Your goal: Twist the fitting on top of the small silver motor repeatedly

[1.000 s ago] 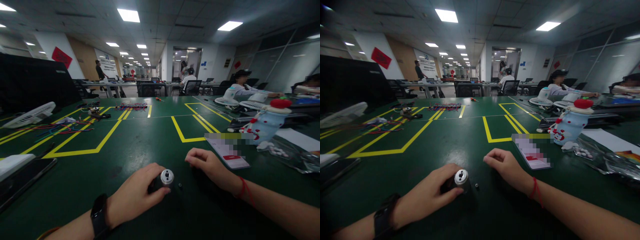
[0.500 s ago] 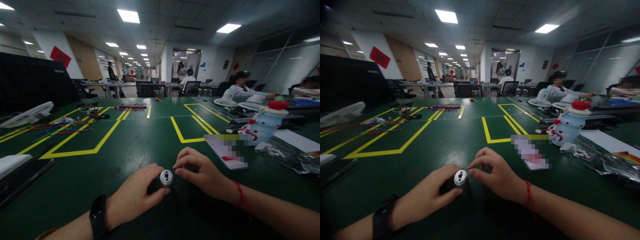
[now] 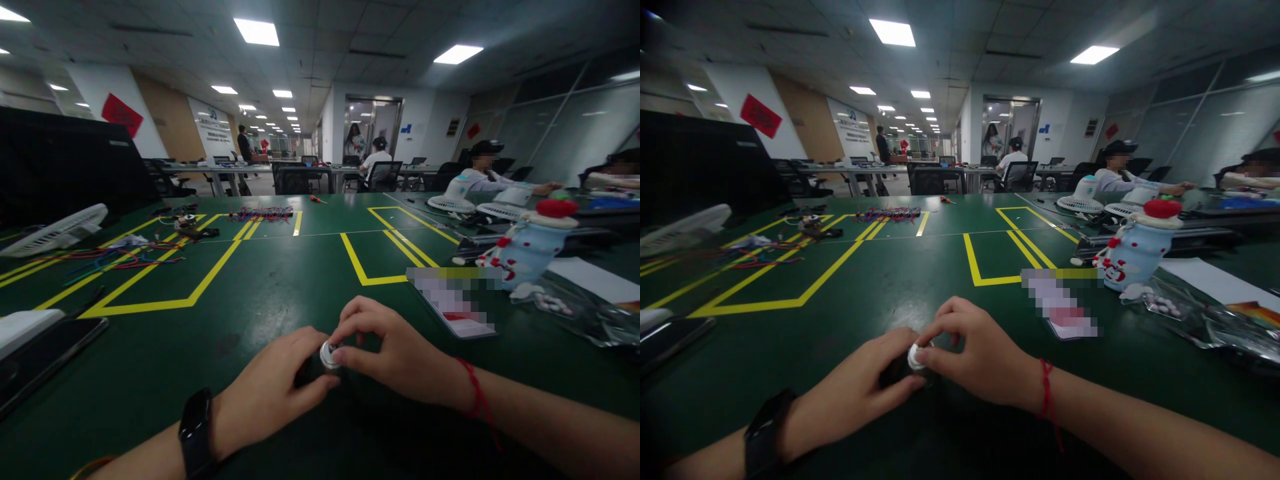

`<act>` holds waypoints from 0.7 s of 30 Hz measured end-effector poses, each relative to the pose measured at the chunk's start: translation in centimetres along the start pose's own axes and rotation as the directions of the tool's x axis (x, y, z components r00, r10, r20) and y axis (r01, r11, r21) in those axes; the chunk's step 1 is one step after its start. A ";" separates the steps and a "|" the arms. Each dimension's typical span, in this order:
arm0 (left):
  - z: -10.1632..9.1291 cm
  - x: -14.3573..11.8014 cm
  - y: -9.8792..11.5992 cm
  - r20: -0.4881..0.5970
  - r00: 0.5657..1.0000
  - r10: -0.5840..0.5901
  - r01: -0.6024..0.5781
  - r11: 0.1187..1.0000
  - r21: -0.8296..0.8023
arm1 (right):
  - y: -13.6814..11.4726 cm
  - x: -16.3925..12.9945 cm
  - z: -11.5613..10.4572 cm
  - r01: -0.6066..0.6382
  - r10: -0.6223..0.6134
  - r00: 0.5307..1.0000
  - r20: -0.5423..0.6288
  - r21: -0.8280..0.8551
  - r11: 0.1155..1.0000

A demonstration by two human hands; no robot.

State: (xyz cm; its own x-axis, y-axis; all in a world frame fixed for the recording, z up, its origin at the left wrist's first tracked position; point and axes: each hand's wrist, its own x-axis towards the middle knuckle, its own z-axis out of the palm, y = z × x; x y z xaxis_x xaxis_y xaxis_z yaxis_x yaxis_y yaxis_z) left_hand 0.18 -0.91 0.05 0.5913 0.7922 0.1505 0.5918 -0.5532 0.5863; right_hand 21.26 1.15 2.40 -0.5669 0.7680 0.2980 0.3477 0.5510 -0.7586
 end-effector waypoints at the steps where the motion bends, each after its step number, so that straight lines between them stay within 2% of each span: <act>1: 0.0 0.0 0.0 -0.005 1.000 -0.001 0.001 1.000 -0.003 | 0.2 0.0 -0.3 -0.020 0.021 0.999 -0.034 0.023 1.000; 4: -0.1 0.0 0.0 -0.019 1.000 0.006 -0.006 1.000 -0.014 | 1.5 0.0 -1.2 -0.161 0.183 0.973 -0.138 0.156 0.975; 7: -0.2 -0.2 0.1 -0.013 1.000 0.002 -0.002 1.000 -0.021 | 3.5 0.0 -1.8 -0.314 0.368 0.916 -0.161 0.287 0.905; 10: -0.3 -0.2 0.1 -0.006 1.000 -0.010 0.010 1.000 -0.021 | 5.2 -0.1 -1.9 -0.335 0.425 0.887 -0.180 0.382 0.861; 13: -0.2 -0.2 0.0 -0.007 1.000 -0.011 0.011 1.000 -0.018 | 5.9 -0.1 -1.9 -0.333 0.420 0.893 -0.162 0.387 0.860; 16: -0.2 -0.2 -0.1 -0.008 1.000 -0.011 0.011 1.000 -0.013 | 5.4 -0.1 -1.9 -0.346 0.400 0.906 -0.137 0.304 0.888; 18: -0.2 -0.1 0.0 -0.004 1.000 -0.007 0.007 1.000 -0.011 | 4.5 -0.1 -1.6 -0.309 0.329 0.938 -0.106 0.169 0.936; 21: -0.1 -0.1 0.0 0.001 1.000 -0.003 0.003 1.000 -0.010 | 2.6 -0.4 -0.6 -0.142 0.142 0.989 -0.046 -0.012 0.990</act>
State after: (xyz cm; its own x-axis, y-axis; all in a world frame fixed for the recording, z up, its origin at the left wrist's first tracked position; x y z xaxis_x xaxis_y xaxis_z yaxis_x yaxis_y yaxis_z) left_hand 0.06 -0.95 0.11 0.5899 0.7938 0.1479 0.5884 -0.5480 0.5945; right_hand 22.82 2.52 0.65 -0.4772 0.8524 0.2138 0.4339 0.4401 -0.7861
